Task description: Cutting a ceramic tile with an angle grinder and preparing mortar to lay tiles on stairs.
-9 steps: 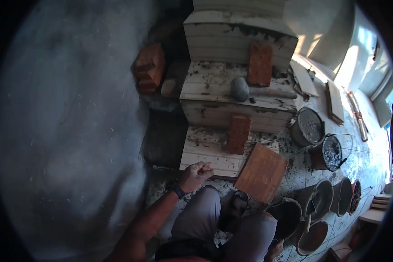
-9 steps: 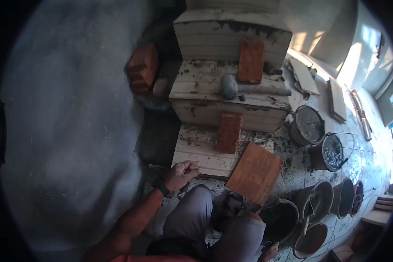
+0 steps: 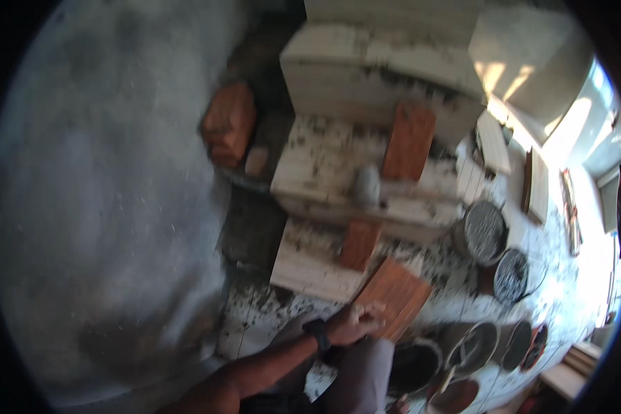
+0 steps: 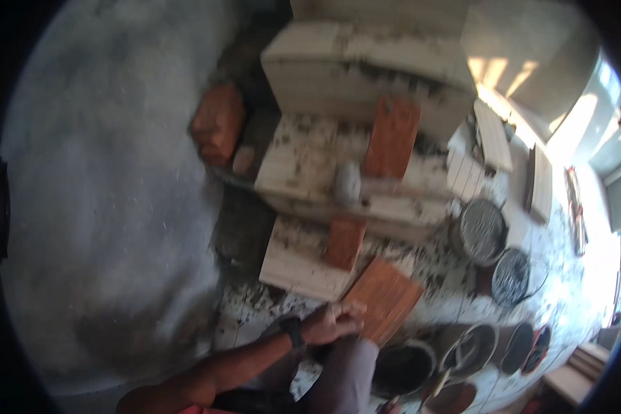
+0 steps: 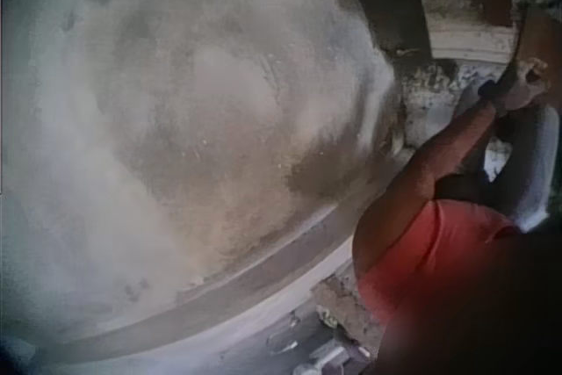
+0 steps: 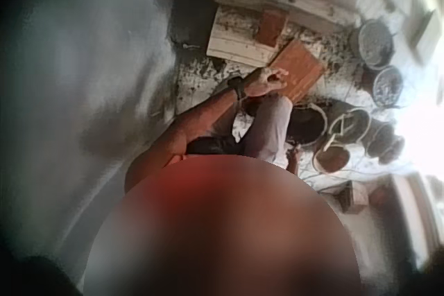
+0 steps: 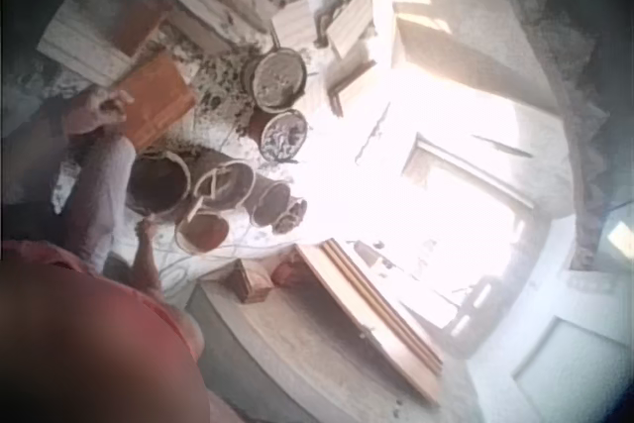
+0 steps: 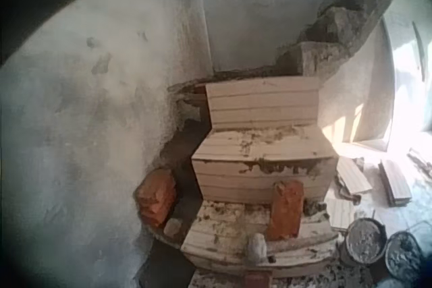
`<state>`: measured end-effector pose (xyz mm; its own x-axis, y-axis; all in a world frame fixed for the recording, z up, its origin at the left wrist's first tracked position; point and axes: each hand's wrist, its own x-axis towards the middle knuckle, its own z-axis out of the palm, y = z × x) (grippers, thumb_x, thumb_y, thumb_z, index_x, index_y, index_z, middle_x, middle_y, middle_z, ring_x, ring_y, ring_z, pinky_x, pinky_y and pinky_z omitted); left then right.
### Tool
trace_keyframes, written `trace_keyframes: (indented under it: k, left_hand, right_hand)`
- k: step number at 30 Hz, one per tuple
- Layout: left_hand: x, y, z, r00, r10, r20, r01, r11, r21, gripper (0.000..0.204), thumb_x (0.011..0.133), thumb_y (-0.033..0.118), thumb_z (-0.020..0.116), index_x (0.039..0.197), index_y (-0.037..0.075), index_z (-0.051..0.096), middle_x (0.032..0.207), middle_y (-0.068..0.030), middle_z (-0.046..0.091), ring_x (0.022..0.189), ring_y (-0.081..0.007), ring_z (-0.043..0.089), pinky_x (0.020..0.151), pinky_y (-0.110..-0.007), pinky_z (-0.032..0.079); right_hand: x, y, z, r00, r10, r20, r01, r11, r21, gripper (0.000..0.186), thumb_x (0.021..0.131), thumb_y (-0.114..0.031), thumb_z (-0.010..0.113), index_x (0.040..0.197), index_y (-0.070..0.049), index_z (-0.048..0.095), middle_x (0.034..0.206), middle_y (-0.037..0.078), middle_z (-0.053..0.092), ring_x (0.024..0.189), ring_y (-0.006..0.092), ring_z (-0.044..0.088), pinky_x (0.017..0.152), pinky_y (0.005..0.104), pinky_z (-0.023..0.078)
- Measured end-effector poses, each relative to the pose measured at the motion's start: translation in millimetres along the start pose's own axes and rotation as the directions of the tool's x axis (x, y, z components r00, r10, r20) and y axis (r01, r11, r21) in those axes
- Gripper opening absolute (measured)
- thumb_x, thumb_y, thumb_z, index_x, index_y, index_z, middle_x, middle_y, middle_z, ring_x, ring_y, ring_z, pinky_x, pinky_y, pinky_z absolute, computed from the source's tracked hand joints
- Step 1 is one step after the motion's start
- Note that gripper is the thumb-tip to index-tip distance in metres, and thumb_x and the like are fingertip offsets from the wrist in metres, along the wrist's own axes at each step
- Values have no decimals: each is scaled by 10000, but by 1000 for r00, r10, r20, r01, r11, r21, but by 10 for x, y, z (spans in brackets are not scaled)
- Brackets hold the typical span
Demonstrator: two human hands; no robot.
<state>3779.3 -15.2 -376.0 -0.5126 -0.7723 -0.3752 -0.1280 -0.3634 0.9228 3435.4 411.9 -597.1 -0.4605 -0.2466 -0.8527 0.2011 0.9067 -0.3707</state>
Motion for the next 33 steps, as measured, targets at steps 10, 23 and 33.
trace_keyframes:
  k: [10, 23, 33]
  left_hand:
    - [-26, 2684, -1402, 952, -103, -290, 143, 982, 120, 412, 956, 261, 694, 1292, 38, 612, 969, -12, 683, 824, -71, 616, 723, -261, 525]
    - [1388, 3905, -5538, 705, 307, -639, 369, 611, 700, 516, 925, 319, 677, 1352, 50, 572, 1324, -216, 595, 1236, -377, 562, 1049, -463, 452]
    - [2825, 3470, -5766, 858, 9, -514, 479, 350, 805, 703, 957, 427, 602, 1554, 161, 341, 1640, -161, 216, 1504, -403, 197, 1209, -551, 190]
  right_hand:
    - [-1211, -3131, 149, 924, -270, 270, 284, 959, -13, 453, 964, -333, 556, 689, 26, 590, 596, 108, 586, 553, 237, 592, 551, 407, 462]
    - [-3711, -10508, 1843, -245, -957, -155, 845, -132, -518, 204, 867, -35, 591, 1058, -45, 659, 867, 133, 630, 829, 284, 647, 705, 391, 499]
    - [-2553, -13471, 2859, 24, -992, 124, 385, -106, -917, 343, 966, -356, 574, 1107, -66, 691, 974, 231, 694, 920, 418, 670, 815, 506, 527]
